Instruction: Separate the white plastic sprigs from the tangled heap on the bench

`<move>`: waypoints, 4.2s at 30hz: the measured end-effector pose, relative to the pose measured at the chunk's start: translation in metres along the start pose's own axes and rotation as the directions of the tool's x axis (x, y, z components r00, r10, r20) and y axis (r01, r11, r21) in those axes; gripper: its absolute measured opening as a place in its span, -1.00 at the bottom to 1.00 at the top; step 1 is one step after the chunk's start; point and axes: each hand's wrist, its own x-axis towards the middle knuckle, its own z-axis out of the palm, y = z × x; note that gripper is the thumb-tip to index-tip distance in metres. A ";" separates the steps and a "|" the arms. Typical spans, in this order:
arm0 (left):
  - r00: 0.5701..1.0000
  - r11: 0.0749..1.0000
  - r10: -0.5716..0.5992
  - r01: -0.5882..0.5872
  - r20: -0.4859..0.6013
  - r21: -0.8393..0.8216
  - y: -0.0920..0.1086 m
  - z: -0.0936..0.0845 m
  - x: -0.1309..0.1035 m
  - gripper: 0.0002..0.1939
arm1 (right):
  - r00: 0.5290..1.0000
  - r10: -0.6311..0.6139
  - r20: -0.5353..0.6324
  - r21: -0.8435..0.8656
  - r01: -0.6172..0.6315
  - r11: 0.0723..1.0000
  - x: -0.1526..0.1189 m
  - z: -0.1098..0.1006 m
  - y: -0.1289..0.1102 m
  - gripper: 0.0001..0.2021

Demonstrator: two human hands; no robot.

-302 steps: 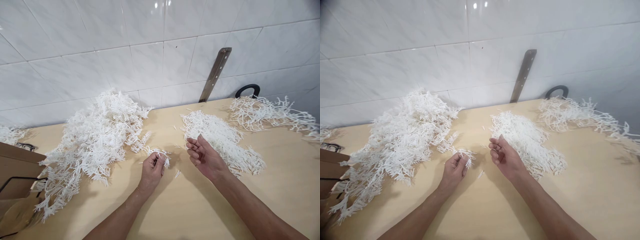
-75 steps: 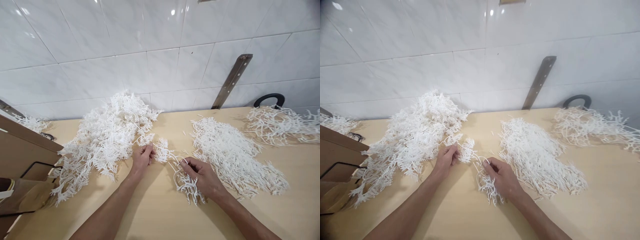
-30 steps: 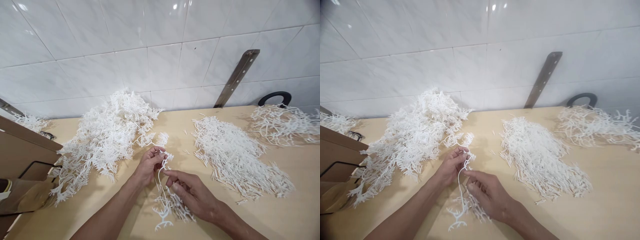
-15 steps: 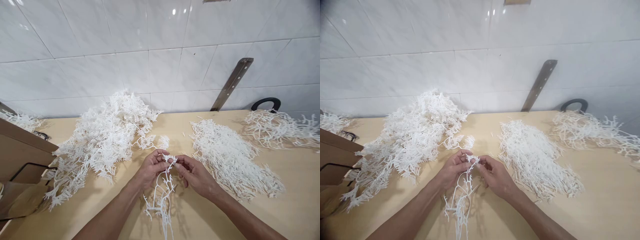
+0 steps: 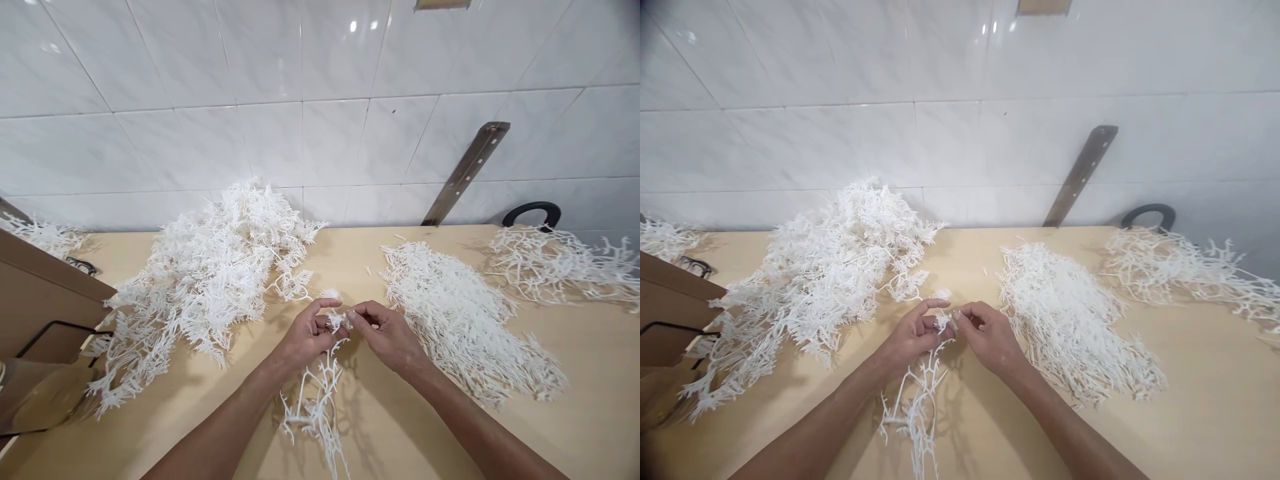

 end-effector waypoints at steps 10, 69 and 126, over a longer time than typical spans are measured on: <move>0.999 0.999 -0.023 0.021 -0.042 -0.050 0.003 -0.003 0.001 -0.38 | 0.987 0.145 -0.072 0.376 -0.108 0.920 0.009 -0.001 0.015 -0.65; 0.907 0.984 0.171 -0.139 -0.385 0.110 -0.009 0.014 0.007 -0.71 | 0.651 -0.200 0.732 -0.103 0.396 0.913 -0.082 0.050 -0.044 -0.85; 0.989 0.882 0.133 -0.086 -0.070 0.464 -0.014 0.009 -0.003 -0.84 | 0.965 0.181 0.188 0.565 -0.257 0.784 0.003 0.005 0.009 -0.63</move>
